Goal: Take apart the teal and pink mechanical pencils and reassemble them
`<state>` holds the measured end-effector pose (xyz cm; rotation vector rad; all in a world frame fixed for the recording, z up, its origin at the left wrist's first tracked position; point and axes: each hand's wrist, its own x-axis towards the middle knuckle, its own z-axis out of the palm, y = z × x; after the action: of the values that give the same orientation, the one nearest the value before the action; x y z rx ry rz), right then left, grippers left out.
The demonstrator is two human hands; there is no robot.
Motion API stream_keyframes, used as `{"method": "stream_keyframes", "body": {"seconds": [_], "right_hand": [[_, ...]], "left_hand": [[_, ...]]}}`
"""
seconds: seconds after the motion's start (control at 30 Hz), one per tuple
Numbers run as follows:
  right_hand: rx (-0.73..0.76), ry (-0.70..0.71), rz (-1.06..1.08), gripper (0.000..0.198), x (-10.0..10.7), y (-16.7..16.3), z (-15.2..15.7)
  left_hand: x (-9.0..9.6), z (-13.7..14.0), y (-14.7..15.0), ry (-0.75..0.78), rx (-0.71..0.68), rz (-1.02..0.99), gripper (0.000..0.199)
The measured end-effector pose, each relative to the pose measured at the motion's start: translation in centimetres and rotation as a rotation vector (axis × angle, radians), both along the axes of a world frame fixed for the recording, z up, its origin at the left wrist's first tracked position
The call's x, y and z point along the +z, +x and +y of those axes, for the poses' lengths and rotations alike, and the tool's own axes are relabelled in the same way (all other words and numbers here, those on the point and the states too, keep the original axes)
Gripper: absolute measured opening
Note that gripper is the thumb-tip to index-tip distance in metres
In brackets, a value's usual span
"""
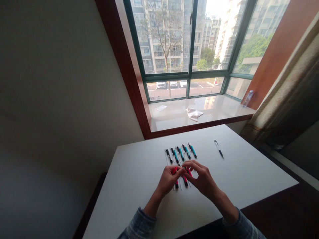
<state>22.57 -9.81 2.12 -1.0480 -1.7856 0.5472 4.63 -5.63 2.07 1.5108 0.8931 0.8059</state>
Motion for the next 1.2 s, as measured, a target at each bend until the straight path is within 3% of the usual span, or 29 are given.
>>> {"method": "stream_keyframes", "body": {"seconds": [0.13,0.27,0.43,0.6,0.77,0.9,1.07,1.2], "right_hand": [[-0.020,-0.002,-0.057,0.018,-0.3,0.8,0.3],[-0.127,-0.036,-0.155,0.028,-1.6,2.6,1.3],[-0.123,-0.092,-0.239,0.036,-3.4,4.1,2.7],[-0.126,-0.121,-0.225,0.034,-3.6,4.4,2.9],[-0.146,-0.185,-0.029,0.013,-2.0,2.7,1.3],[-0.067,-0.324,0.237,0.021,-1.1,-1.2,-0.4],[-0.055,-0.409,0.499,0.025,-1.7,-5.2,-1.4],[-0.033,-0.447,0.633,0.027,-2.1,-6.1,-1.5]], "left_hand": [[0.2,0.0,-0.1,0.024,0.012,0.024,0.035],[0.0,0.3,-0.3,0.027,0.118,0.027,0.042],[-0.6,0.7,-0.4,-0.003,0.186,-0.037,0.048],[-0.8,0.8,-0.3,-0.014,0.187,-0.110,0.046],[-0.4,0.5,-0.2,-0.022,0.159,-0.128,0.048],[-0.1,0.1,-0.2,-0.036,0.095,-0.135,0.053],[-0.2,0.0,-0.2,-0.061,0.057,-0.184,0.054],[-0.1,0.3,-0.2,0.042,0.200,-0.188,0.045]]}}
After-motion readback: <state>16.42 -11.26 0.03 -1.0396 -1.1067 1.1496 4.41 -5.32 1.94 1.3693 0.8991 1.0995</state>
